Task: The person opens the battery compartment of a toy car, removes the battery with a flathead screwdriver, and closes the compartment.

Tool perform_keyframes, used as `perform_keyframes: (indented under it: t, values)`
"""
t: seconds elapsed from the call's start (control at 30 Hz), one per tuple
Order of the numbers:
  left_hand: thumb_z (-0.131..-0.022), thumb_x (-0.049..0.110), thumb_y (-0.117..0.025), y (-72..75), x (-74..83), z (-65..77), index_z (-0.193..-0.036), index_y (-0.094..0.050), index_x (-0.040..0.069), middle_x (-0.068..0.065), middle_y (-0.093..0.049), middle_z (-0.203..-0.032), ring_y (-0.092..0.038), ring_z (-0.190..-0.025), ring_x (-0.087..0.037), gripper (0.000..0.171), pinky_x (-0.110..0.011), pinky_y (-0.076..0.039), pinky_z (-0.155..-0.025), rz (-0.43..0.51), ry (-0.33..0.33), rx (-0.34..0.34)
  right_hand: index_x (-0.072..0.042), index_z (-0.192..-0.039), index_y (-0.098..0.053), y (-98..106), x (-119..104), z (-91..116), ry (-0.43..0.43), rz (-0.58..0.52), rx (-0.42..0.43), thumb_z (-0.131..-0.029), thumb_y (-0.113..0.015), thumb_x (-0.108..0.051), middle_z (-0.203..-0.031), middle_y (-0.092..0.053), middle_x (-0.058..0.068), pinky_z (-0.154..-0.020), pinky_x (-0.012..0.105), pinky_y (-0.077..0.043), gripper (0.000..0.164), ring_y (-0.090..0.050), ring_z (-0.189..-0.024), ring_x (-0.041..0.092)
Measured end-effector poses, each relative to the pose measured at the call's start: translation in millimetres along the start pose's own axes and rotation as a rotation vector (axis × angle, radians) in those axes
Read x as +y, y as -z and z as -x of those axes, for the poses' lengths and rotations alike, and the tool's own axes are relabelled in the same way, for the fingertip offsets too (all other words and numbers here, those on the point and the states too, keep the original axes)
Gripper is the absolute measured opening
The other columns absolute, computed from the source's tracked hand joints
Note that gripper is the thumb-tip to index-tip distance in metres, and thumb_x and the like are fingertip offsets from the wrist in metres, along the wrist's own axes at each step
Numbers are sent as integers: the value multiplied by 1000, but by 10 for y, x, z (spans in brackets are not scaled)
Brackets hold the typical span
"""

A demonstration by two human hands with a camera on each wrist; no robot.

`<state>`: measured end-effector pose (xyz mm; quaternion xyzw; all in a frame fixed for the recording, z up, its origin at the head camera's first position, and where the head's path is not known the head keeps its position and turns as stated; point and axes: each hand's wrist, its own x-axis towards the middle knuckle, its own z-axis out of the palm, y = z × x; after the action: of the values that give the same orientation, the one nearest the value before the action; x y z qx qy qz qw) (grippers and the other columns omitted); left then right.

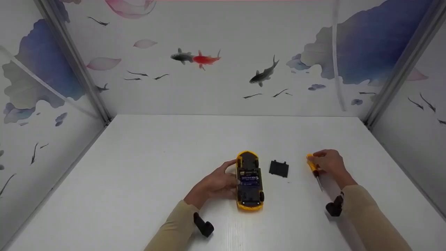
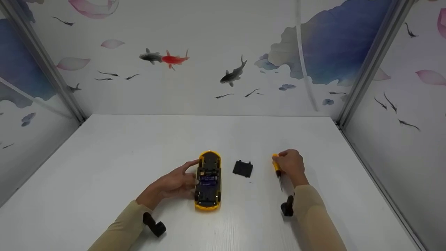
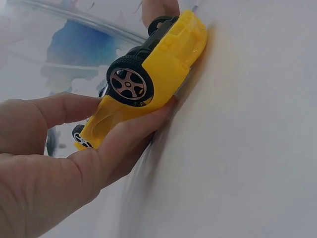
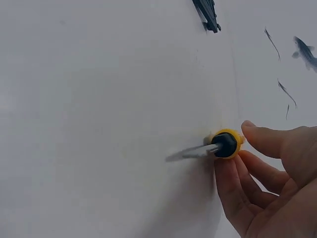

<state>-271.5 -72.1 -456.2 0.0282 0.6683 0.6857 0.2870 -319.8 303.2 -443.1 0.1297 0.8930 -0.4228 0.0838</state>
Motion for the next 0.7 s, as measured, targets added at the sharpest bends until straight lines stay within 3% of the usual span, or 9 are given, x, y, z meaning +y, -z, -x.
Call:
perform_keyframes:
  t: [0.3,0.37,0.53,0.7]
  values:
    - [-85,-8,-59,-11,-1,10,-159,-23,27,-21,-59,-134,-61,-124,-37,90,-57,-52,-99,82,20,-30,10,-135,-53,-27,-136,165,87,104,13,-99,-62,-31,-134,-55,30,-79,28,-57,56,-60,-104,31]
    - [-85,-9,-59,-4,1,16,-160,-22,26,-21,-60,-134,-60,-125,-38,91,-58,-50,-100,95,21,-40,8,-136,-53,-57,-188,200,114,110,14,-99,-61,-33,-135,-55,30,-84,32,-57,56,-60,-106,32]
    - [-85,-9,-58,-5,15,35,-160,-21,26,-24,-60,-136,-59,-126,-40,91,-62,-48,-102,132,30,-64,5,-136,-55,-176,-349,365,229,109,43,-100,-60,-32,-134,-56,28,-96,44,-54,52,-58,-116,38]
    - [-85,-8,-56,-24,30,53,-160,-23,26,-24,-60,-135,-61,-123,-38,89,-62,-49,-100,144,30,-57,2,-133,-60,-326,-469,578,374,97,58,-100,-61,-30,-125,-64,23,-88,41,-55,46,-60,-117,39]
